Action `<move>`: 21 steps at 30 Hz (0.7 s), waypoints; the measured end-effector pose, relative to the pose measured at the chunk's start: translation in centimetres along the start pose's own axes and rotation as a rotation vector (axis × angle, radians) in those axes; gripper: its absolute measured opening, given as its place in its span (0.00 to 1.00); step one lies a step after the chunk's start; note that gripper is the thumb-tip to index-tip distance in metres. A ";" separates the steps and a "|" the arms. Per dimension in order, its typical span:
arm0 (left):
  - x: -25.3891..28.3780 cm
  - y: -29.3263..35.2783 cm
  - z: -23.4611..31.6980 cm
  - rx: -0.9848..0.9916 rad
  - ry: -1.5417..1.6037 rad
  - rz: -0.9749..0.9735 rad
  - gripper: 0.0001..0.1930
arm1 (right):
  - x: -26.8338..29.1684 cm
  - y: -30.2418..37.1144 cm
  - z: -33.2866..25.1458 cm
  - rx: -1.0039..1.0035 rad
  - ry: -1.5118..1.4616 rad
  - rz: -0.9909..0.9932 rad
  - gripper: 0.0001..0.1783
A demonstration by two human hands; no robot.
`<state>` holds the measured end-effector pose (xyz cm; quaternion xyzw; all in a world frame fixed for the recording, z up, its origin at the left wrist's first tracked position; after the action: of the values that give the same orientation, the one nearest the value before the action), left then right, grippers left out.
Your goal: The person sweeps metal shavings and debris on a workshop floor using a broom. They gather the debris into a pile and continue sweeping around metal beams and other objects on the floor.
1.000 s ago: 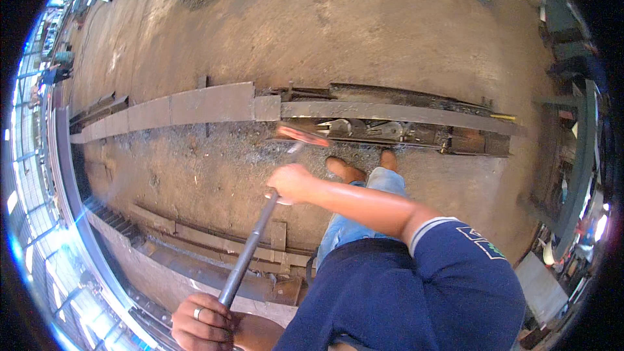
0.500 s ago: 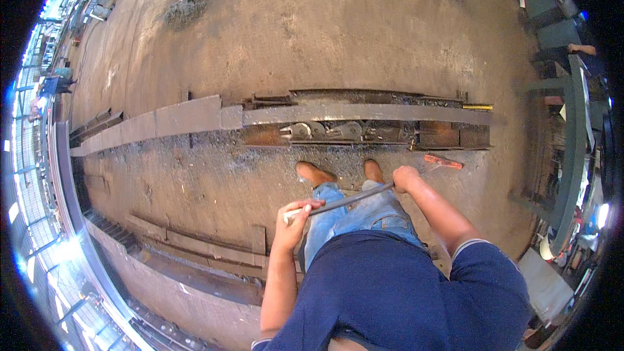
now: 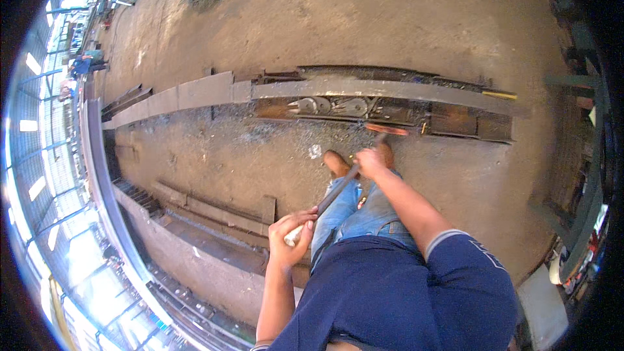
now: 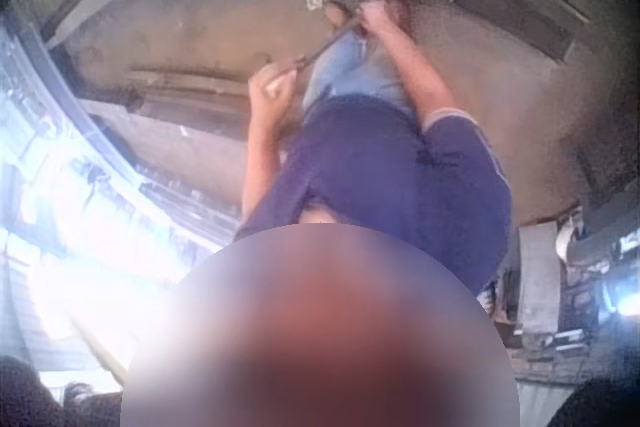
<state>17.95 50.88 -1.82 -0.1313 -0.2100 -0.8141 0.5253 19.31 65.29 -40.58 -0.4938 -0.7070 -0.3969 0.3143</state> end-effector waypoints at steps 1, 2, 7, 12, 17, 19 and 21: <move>-0.4 -0.2 1.6 -0.037 -0.067 -0.032 0.06 | 0.1 -1.5 -2.3 0.060 -0.079 0.050 0.09; -0.5 -0.1 3.1 -0.068 -0.133 -0.068 0.06 | -0.7 -1.8 -4.3 0.032 -0.133 0.020 0.07; 5.0 3.6 4.4 -0.065 -0.035 0.004 0.06 | 3.2 1.4 -10.1 0.131 -0.222 0.000 0.08; 3.8 3.9 -3.4 0.116 0.290 -0.090 0.08 | 1.7 7.7 -0.4 -0.224 0.044 -0.059 0.07; 5.3 3.4 -4.7 0.005 0.103 -0.052 0.08 | -1.3 -0.5 -4.6 -0.015 -0.036 0.127 0.06; 8.6 3.9 -3.6 -0.065 -0.004 -0.049 0.09 | -1.9 -3.4 -10.8 0.024 -0.133 0.200 0.08; 12.5 4.3 -2.9 -0.130 -0.016 -0.032 0.08 | -2.8 -4.9 -14.6 0.014 -0.118 0.095 0.08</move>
<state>16.71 37.93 1.94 -0.1682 -0.1630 -0.8333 0.5008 16.29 50.29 -37.04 -0.5472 -0.7029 -0.3466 0.2940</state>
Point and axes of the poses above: each hand's wrist, its own y-axis away from the middle knuckle, its own x-axis out of the back of the hand, z = x × y, the point moved 9 cm from there along -y, towards the middle knuckle, and after that the axes turned 11 degrees about y, right-handed, at the moved point
